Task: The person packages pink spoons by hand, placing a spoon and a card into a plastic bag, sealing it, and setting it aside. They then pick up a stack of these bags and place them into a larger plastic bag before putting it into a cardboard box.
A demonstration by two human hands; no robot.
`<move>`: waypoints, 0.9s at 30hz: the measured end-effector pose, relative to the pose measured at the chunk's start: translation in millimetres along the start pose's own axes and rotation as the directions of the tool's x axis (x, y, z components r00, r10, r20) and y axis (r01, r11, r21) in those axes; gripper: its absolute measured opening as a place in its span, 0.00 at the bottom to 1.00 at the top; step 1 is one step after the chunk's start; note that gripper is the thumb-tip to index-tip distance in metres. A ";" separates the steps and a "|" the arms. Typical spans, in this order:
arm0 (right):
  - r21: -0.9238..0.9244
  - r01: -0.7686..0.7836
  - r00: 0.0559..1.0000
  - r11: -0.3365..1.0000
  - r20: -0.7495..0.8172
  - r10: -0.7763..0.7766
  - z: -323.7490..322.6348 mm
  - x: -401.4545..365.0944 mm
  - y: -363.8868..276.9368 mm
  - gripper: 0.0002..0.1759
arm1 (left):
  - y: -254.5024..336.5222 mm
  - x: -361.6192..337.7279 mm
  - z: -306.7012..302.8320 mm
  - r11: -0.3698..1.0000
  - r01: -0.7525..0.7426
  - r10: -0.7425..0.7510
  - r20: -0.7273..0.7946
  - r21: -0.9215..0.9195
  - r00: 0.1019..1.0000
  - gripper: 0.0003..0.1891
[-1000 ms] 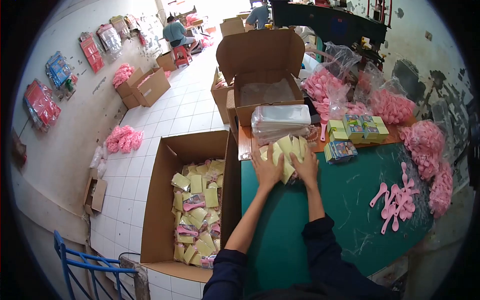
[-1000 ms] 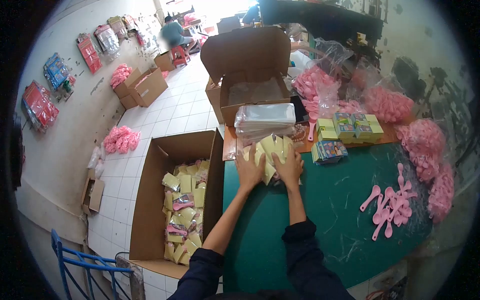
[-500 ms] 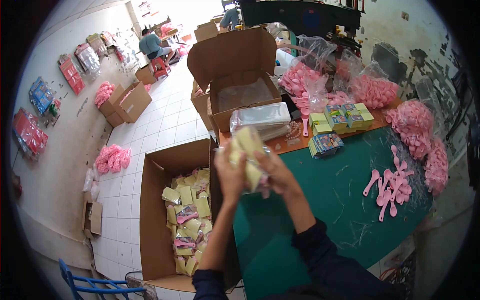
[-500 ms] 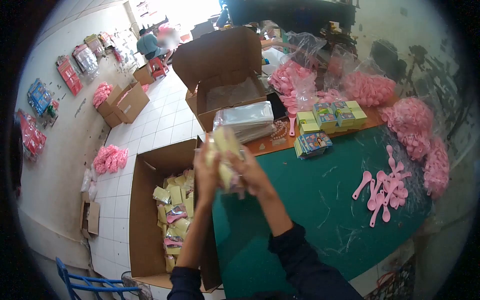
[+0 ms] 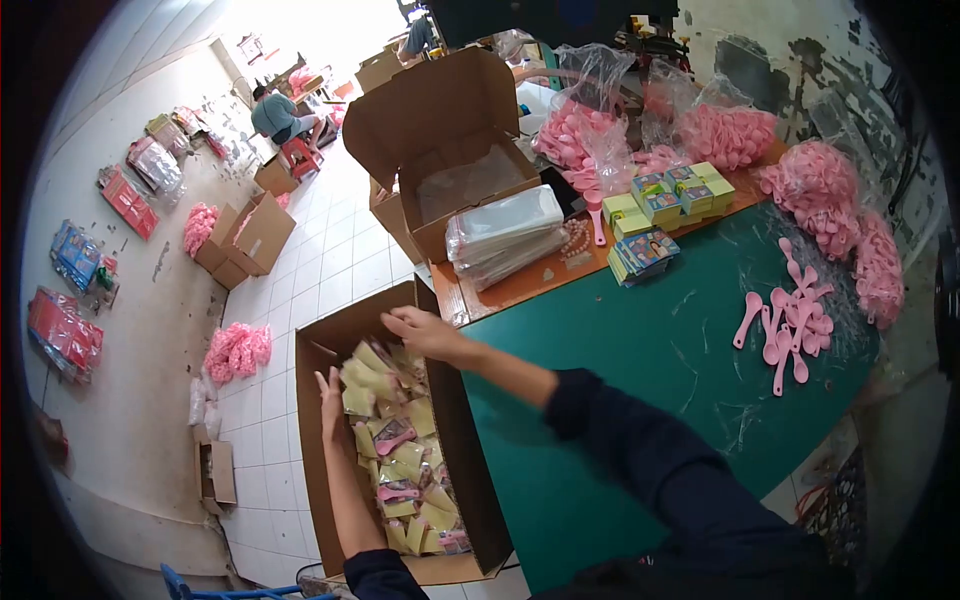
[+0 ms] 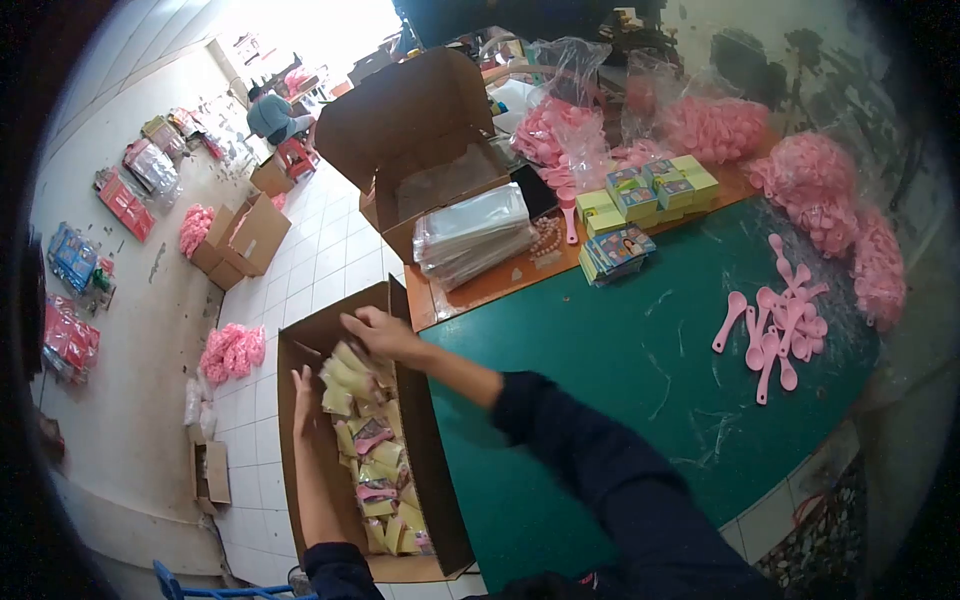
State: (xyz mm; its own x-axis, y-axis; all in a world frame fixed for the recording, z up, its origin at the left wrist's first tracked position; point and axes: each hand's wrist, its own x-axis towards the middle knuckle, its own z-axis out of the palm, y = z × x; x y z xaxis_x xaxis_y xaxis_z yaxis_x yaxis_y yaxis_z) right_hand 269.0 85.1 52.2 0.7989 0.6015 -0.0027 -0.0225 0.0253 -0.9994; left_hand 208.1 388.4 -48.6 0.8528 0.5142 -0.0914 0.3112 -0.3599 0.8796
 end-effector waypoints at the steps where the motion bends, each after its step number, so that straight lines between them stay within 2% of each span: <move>1: 0.055 0.061 0.998 0.997 0.012 -0.062 -15.9 -22.3 12.8 0.26 | 22.8 -33.8 12.4 0.984 0.103 -0.091 0.088 -0.143 0.992 0.44; 2: -0.137 -0.043 0.972 0.990 0.223 0.073 -45.4 -52.2 -0.5 0.24 | 12.6 -29.3 17.0 0.998 0.055 -0.050 0.162 -0.026 0.986 0.41; 4: -0.390 0.115 0.957 0.913 0.289 0.003 -92.8 -76.0 16.0 0.20 | -15.7 -14.4 23.4 0.980 -0.067 0.007 0.307 0.188 0.952 0.34; 5: -0.499 0.247 0.962 0.831 0.226 -0.150 -114.6 -80.1 17.5 0.19 | 13.4 -30.1 35.1 0.966 -0.112 0.033 0.320 0.232 0.947 0.31; 6: -0.605 0.358 0.932 0.711 0.188 -0.309 -136.3 -79.0 14.7 0.17 | 33.5 -33.2 49.1 0.960 -0.199 0.125 0.337 0.195 0.933 0.30; 7: -0.707 0.370 0.906 0.603 0.131 -0.403 -156.9 -71.8 8.7 0.16 | 64.8 -44.7 67.9 0.945 -0.299 0.254 0.281 0.130 0.925 0.25; 8: -0.794 0.365 0.860 0.487 0.086 -0.503 -174.8 -62.8 1.0 0.14 | 92.3 -52.6 84.7 0.952 -0.305 0.303 0.259 -0.031 0.917 0.25; 9: -0.821 0.268 0.840 0.503 -0.057 -0.540 -189.6 -56.0 -6.1 0.14 | 114.1 -57.9 101.9 0.932 -0.312 0.350 0.228 -0.185 0.909 0.24; 10: -0.834 0.173 0.794 0.525 -0.198 -0.575 -203.6 -49.0 -12.9 0.13 | 128.7 -60.5 123.2 0.900 -0.360 0.395 0.113 -0.246 0.912 0.22; 11: -0.846 0.125 0.750 0.518 -0.261 -0.608 -221.7 -40.3 -12.5 0.12 | 154.5 -78.5 138.8 0.877 -0.350 0.380 0.030 -0.329 0.925 0.21; 12: -0.853 0.077 0.698 0.516 -0.324 -0.639 -233.2 -31.0 -9.9 0.12 | 165.5 -86.9 161.5 0.843 -0.265 0.260 -0.077 -0.469 0.963 0.18; 13: -0.872 0.117 0.703 0.475 -0.265 -0.660 -232.3 -26.4 -11.2 0.12 | 158.0 -80.9 189.4 0.766 -0.328 0.275 -0.179 -0.554 0.945 0.15; 14: -0.890 0.156 0.706 0.429 -0.203 -0.679 -229.4 -26.5 -12.8 0.12 | 152.6 -80.2 211.8 0.751 -0.372 0.288 -0.237 -0.546 0.928 0.13; 16: -0.908 0.218 0.726 0.359 -0.095 -0.681 -217.5 -26.2 -15.4 0.13 | 151.7 -87.9 246.0 0.796 -0.316 0.182 -0.293 -0.517 0.939 0.12; 18: -0.910 0.269 0.766 0.316 0.003 -0.643 -198.1 -20.4 -14.1 0.14 | 165.7 -98.9 264.8 0.818 -0.347 0.152 -0.410 -0.458 0.899 0.13; 19: -0.917 0.257 0.807 0.304 0.030 -0.590 -194.8 -13.4 -15.1 0.17 | 172.7 -94.1 269.1 0.823 -0.414 0.218 -0.458 -0.388 0.862 0.14; 21: -0.927 0.272 0.794 0.260 0.063 -0.604 -189.6 2.7 -14.0 0.19 | 181.8 -84.1 274.4 0.819 -0.526 0.354 -0.520 -0.229 0.778 0.14; 24: -0.961 0.206 0.813 0.184 0.064 -0.578 -187.4 17.0 -11.5 0.22 | 194.0 -67.4 278.0 0.707 -0.698 0.567 -0.498 -0.115 0.656 0.13; 27: -0.965 0.168 0.827 0.201 0.027 -0.562 -186.9 24.6 -2.2 0.19 | 189.9 -62.3 281.2 0.710 -0.694 0.672 -0.409 0.118 0.618 0.13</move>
State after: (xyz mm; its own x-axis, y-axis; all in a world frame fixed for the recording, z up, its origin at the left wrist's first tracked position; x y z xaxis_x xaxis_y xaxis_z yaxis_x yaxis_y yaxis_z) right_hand 401.0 -49.4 47.9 0.6569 0.5046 0.5602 0.7098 -0.6645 -0.2337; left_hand 332.0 69.1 -7.1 0.5642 0.3941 0.7255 -0.3214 -0.7046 0.6327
